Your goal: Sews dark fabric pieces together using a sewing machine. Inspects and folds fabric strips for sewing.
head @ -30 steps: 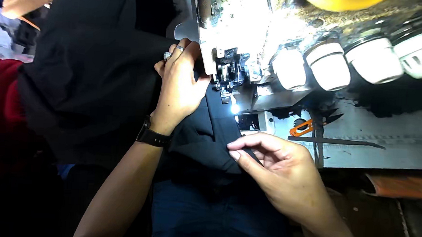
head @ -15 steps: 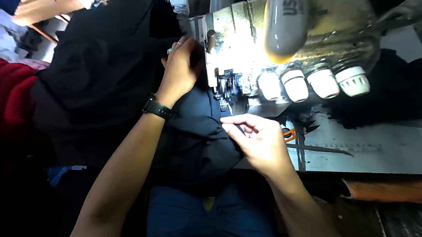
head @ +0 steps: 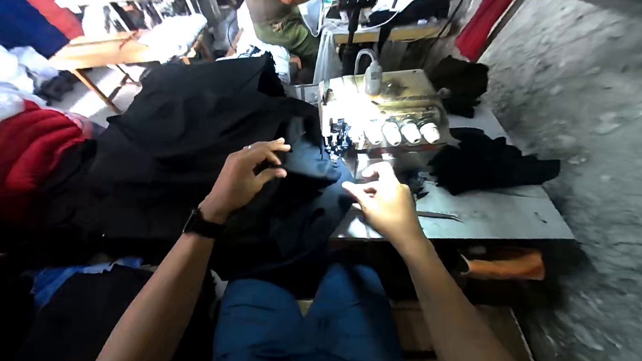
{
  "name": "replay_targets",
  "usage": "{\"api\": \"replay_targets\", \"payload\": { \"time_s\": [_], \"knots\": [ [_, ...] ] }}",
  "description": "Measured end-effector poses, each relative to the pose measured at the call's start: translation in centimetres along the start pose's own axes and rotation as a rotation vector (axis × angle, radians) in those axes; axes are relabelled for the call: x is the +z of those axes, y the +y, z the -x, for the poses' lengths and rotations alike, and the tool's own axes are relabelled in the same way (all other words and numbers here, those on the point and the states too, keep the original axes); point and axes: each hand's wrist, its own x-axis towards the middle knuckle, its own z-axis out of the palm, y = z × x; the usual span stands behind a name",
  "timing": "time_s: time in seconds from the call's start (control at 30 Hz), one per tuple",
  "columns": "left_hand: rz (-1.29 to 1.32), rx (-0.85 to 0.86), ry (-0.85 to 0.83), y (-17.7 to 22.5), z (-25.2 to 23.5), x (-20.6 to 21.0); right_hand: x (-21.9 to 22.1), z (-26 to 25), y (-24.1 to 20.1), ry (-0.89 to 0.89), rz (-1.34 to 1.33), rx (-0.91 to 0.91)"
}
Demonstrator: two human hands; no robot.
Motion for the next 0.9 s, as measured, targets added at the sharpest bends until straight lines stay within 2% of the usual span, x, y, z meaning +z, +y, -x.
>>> {"api": "replay_targets", "payload": {
  "time_s": [0.1, 0.17, 0.2, 0.27, 0.37, 0.47, 0.6, 0.67, 0.77, 0.9],
  "knots": [
    [-0.012, -0.072, 0.036, 3.3, -2.2, 0.2, 0.9, 1.8, -0.4, 0.194, 0.042, -0.316],
    [0.005, -0.035, 0.022, 7.7, -4.8, -0.1, 2.4, 0.5, -0.9, 0.234, 0.004, -0.513],
    [0.004, -0.032, -0.010, 9.5, -5.9, -0.5, 3.2, -0.2, -1.3, 0.243, -0.030, -0.554],
    [0.007, -0.084, -0.069, 11.0, -7.2, -1.1, 4.5, -1.3, -2.2, 0.281, -0.102, -0.559],
    [0.037, -0.120, -0.045, 11.5, -7.9, -2.6, 5.0, -2.2, -3.9, 0.322, -0.221, -0.564],
    [-0.044, -0.141, -0.025, 12.0, -7.7, -3.5, 4.8, -2.1, -5.0, 0.332, -0.316, -0.637],
    [-0.133, -0.141, -0.013, 12.3, -7.4, -3.3, 4.0, -1.8, -6.6, 0.284, -0.538, -0.836],
    [-0.125, -0.134, -0.003, 12.8, -7.1, -3.2, 2.6, -1.2, -7.3, 0.270, -0.562, -0.916],
    [-0.026, -0.074, 0.053, 13.9, -4.9, -2.8, 0.1, 0.2, -6.1, 0.286, -0.527, -0.938],
    [0.321, -0.103, 0.087, 13.6, 0.7, -0.1, -2.2, 3.7, -2.3, 0.121, -0.497, -0.778]
  ]
}}
